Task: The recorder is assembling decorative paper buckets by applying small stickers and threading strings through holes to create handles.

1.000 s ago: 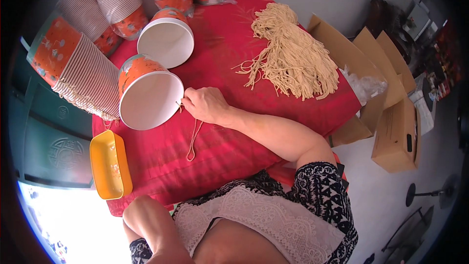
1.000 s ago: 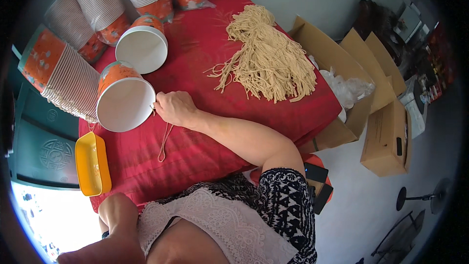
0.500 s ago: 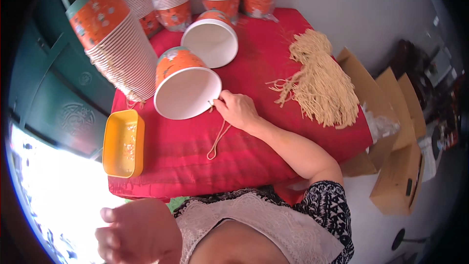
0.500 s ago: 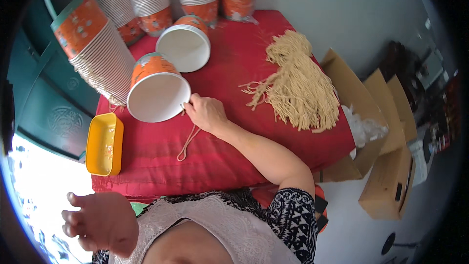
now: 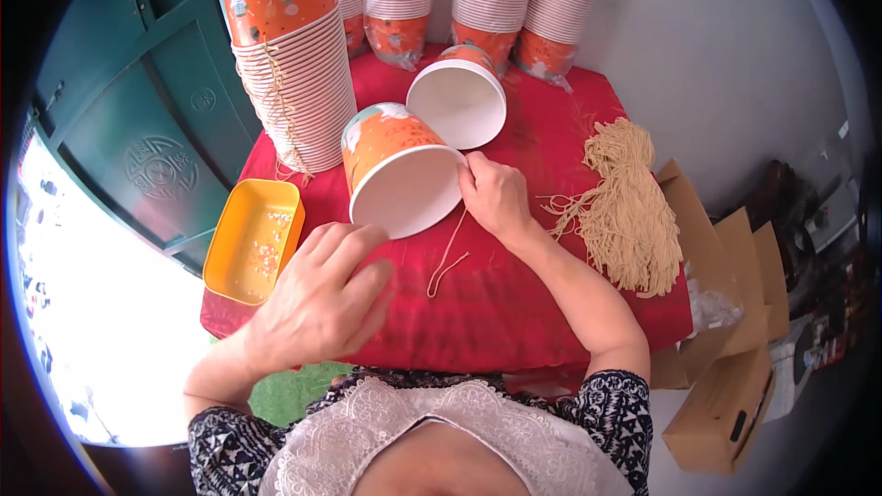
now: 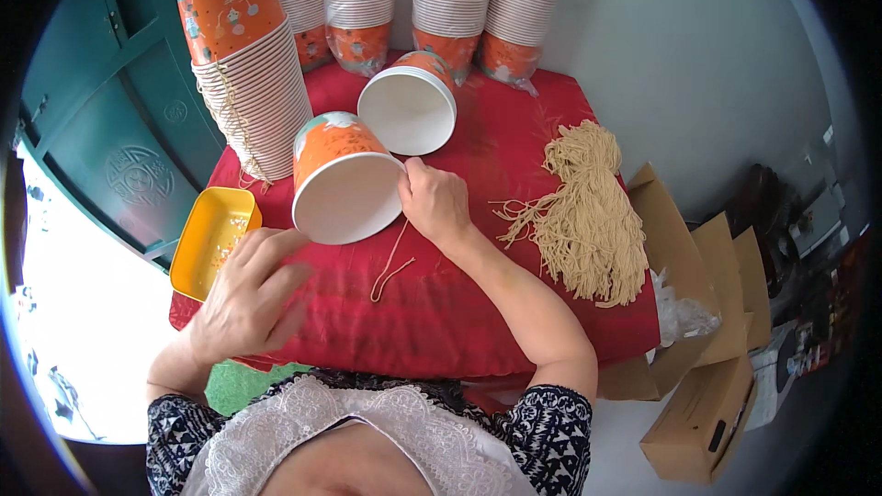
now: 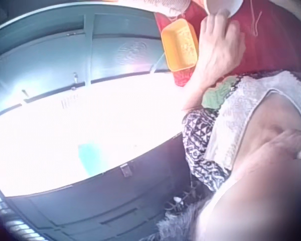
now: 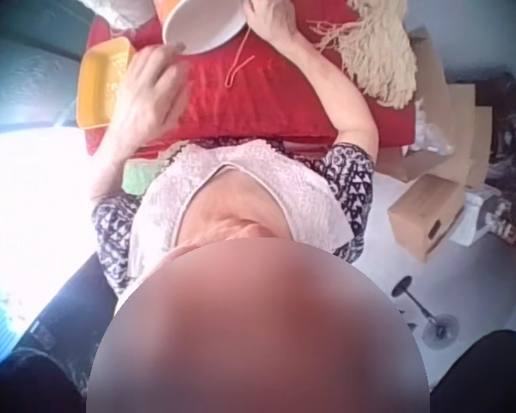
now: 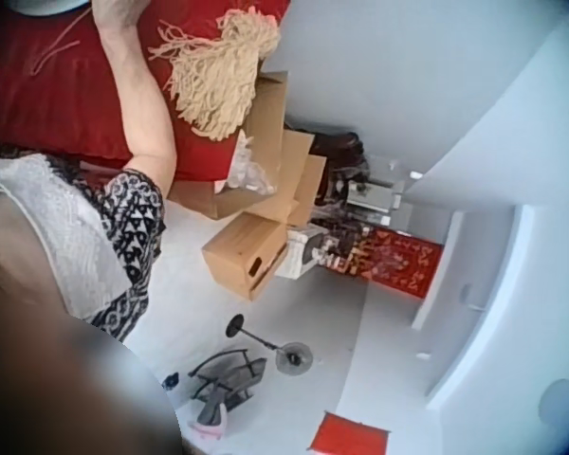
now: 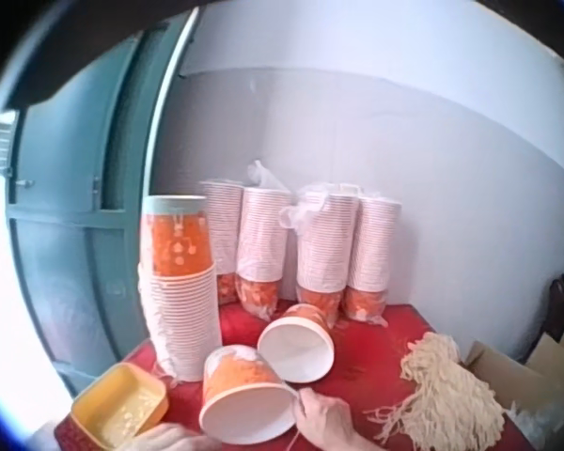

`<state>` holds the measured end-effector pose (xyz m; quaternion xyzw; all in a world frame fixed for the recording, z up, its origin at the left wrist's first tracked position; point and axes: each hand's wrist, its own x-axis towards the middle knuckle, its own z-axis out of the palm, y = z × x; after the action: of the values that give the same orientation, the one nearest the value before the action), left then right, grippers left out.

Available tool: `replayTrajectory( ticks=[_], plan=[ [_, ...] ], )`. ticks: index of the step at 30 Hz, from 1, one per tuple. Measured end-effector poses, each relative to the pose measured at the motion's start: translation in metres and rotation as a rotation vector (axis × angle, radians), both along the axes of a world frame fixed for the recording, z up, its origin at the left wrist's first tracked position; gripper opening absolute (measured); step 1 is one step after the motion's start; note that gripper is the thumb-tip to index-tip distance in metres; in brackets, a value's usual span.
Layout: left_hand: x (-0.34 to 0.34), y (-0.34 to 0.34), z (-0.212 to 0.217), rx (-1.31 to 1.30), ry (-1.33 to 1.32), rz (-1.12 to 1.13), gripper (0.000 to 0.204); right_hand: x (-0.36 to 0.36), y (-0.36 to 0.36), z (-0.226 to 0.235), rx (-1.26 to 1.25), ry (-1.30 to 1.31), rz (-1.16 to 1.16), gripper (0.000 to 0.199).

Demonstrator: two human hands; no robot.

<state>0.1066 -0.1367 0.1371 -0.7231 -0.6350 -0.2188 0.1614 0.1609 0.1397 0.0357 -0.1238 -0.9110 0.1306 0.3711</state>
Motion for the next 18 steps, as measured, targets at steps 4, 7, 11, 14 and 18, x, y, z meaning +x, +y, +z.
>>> replayTrajectory(
  ticks=[4, 7, 11, 14, 18],
  plan=[
    [-0.011, 0.004, 0.000, -0.371, 0.283, 0.148, 0.039, 0.003, 0.000, 0.030, 0.258, 0.095, 0.107, 0.008],
    [-0.020, 0.006, -0.006, -0.383, 0.461, 0.153, 0.042, 0.007, 0.001, 0.039, 0.306, 0.052, 0.136, 0.007],
    [-0.027, 0.015, -0.003, -0.368, 0.666, 0.163, 0.043, 0.010, 0.002, 0.037, 0.295, 0.032, 0.148, 0.007],
    [-0.042, 0.033, -0.012, -0.248, 0.817, 0.144, 0.031, 0.012, 0.001, 0.036, 0.230, 0.066, 0.165, 0.008],
    [-0.055, 0.044, -0.013, -0.369, 0.761, 0.004, 0.010, 0.018, 0.001, 0.029, 0.099, 0.170, 0.187, 0.007]
  ],
)
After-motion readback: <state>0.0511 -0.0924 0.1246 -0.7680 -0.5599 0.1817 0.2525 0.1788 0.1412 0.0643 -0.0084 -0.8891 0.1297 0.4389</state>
